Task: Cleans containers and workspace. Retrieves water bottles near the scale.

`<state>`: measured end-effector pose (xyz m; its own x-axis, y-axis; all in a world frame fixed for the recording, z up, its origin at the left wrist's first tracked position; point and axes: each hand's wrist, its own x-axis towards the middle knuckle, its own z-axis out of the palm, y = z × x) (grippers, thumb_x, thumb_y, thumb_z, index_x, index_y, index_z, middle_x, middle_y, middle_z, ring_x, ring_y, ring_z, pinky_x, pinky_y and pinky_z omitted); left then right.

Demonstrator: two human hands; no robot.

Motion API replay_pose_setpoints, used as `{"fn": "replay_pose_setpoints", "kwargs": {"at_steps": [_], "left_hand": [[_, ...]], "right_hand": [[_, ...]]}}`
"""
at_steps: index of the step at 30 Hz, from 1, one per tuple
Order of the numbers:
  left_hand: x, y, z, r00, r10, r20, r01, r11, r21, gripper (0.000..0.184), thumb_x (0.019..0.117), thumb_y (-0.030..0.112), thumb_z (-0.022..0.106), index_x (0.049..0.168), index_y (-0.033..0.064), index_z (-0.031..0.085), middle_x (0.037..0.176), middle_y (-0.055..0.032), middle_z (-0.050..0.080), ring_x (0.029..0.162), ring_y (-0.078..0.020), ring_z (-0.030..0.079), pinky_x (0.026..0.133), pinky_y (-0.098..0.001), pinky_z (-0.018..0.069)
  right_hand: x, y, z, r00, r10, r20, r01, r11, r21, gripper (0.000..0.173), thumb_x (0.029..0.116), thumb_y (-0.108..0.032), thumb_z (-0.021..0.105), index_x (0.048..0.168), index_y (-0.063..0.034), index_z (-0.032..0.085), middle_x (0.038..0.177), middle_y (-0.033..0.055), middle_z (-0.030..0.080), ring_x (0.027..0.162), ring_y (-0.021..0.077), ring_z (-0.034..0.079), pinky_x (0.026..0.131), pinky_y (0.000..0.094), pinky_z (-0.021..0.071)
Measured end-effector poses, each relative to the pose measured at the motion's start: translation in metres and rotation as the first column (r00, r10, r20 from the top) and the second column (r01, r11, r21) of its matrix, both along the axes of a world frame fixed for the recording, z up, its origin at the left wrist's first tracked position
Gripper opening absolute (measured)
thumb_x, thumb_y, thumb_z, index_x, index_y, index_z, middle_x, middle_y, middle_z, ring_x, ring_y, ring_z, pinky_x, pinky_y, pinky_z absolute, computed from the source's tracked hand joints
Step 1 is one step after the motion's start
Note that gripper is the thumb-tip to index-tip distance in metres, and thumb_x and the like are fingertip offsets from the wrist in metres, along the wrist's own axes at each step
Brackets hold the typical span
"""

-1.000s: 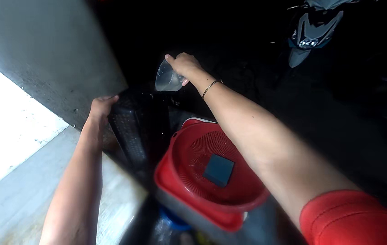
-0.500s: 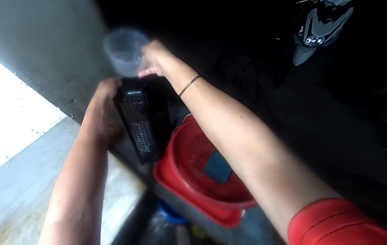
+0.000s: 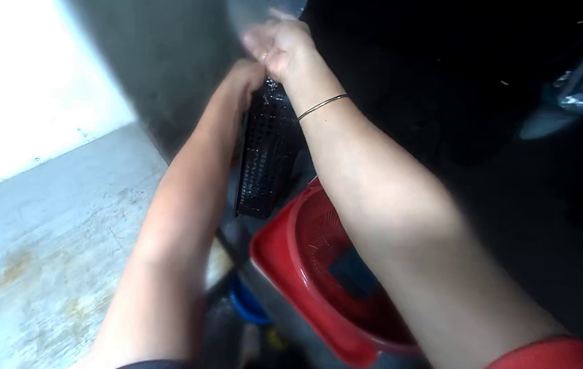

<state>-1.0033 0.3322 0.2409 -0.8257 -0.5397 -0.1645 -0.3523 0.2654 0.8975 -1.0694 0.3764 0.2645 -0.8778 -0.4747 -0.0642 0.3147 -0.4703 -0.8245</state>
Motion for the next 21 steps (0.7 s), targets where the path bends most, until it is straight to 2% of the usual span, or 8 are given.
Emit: {"fn": "replay_pose_setpoints", "kwargs": {"at_steps": [3,6,8,10,13,16,19,21], "left_hand": [[-0.002,-0.003,0.009,0.999,0.0,0.047,0.003,0.997,-0.073,0.034,0.1033,0.015,0.055,0.135,0.0007,0.056,0.129,-0.0182,0.059,0.114,-0.0261,0.059,0.094,-0.0463,0.0499],[-0.006,-0.006,0.009,0.995,0.044,0.094,-0.038,0.997,-0.066,0.032,0.1049,0.021,0.049,0.129,0.0023,0.058,0.125,-0.0173,0.058,0.11,-0.0265,0.059,0.089,-0.0478,0.0498],[-0.008,-0.009,0.006,0.995,0.034,0.096,-0.033,0.999,-0.02,0.035,0.106,0.027,0.048,0.131,0.0046,0.058,0.123,-0.0165,0.06,0.107,-0.0266,0.061,0.088,-0.0479,0.0513],[-0.012,-0.012,0.0,0.992,0.006,0.122,-0.006,1.0,0.002,0.035,0.1068,0.031,0.05,0.131,0.007,0.058,0.118,-0.0151,0.063,0.101,-0.0254,0.065,0.083,-0.0455,0.0553],[-0.006,-0.005,0.0,0.989,-0.005,0.149,0.018,0.996,-0.087,0.033,0.1048,0.018,0.053,0.133,0.0021,0.057,0.126,-0.0174,0.06,0.11,-0.0267,0.061,0.09,-0.047,0.0519],[-0.007,-0.008,-0.008,1.0,0.002,-0.012,-0.003,0.99,-0.142,0.031,0.1034,0.019,0.056,0.126,-0.0024,0.058,0.122,-0.0195,0.061,0.111,-0.0279,0.061,0.094,-0.0482,0.0506],[-0.004,-0.028,-0.024,0.962,-0.071,-0.263,0.039,0.991,-0.125,0.032,0.1039,0.025,0.058,0.124,-0.0001,0.063,0.111,-0.014,0.067,0.099,-0.0199,0.067,0.09,-0.0409,0.0556],[0.007,-0.041,-0.046,0.894,-0.104,-0.437,0.083,0.994,-0.067,0.035,0.0994,0.028,0.067,0.121,0.0014,0.065,0.106,-0.0101,0.072,0.094,-0.016,0.071,0.087,-0.0382,0.0604]], "right_hand": [[-0.005,-0.011,-0.005,1.0,-0.028,-0.006,0.028,0.999,-0.047,0.037,0.1029,0.007,0.044,0.139,0.0037,0.039,0.111,0.019,0.059,0.083,0.0197,0.069,0.07,0.0285,0.0619],[-0.005,-0.015,-0.006,0.998,-0.062,0.032,0.063,0.998,-0.02,0.029,0.1027,0.004,0.048,0.131,0.0064,0.045,0.106,0.0199,0.06,0.083,0.0219,0.071,0.071,0.0294,0.0634],[-0.011,-0.012,-0.011,0.998,-0.061,-0.033,0.065,0.992,0.109,0.033,0.104,-0.001,0.051,0.135,0.005,0.043,0.11,0.0192,0.06,0.086,0.0213,0.07,0.073,0.028,0.0624],[-0.024,-0.005,-0.018,0.982,-0.07,-0.178,0.12,0.951,0.286,0.033,0.1065,-0.006,0.048,0.137,0.0047,0.043,0.111,0.0202,0.064,0.083,0.0201,0.072,0.07,0.028,0.0619],[-0.05,0.026,-0.026,0.924,-0.059,-0.379,0.24,0.86,0.451,0.038,0.107,-0.006,0.038,0.144,0.0029,0.038,0.123,0.0222,0.06,0.081,0.0219,0.072,0.068,0.0314,0.063],[-0.066,0.082,-0.027,0.891,-0.073,-0.448,0.303,0.831,0.466,0.047,0.1081,-0.005,0.033,0.155,-0.0059,0.025,0.126,0.0208,0.06,0.078,0.0242,0.074,0.066,0.0347,0.0644],[-0.068,0.156,-0.045,0.876,-0.136,-0.464,0.361,0.822,0.441,0.052,0.1066,-0.004,0.038,0.156,-0.0112,0.023,0.125,0.0171,0.062,0.078,0.0255,0.074,0.068,0.0372,0.0652],[-0.062,0.211,-0.068,0.884,-0.187,-0.429,0.388,0.804,0.45,0.054,0.1066,-0.005,0.04,0.157,-0.0127,0.022,0.127,0.0164,0.063,0.082,0.0267,0.075,0.071,0.0391,0.0651]]}}
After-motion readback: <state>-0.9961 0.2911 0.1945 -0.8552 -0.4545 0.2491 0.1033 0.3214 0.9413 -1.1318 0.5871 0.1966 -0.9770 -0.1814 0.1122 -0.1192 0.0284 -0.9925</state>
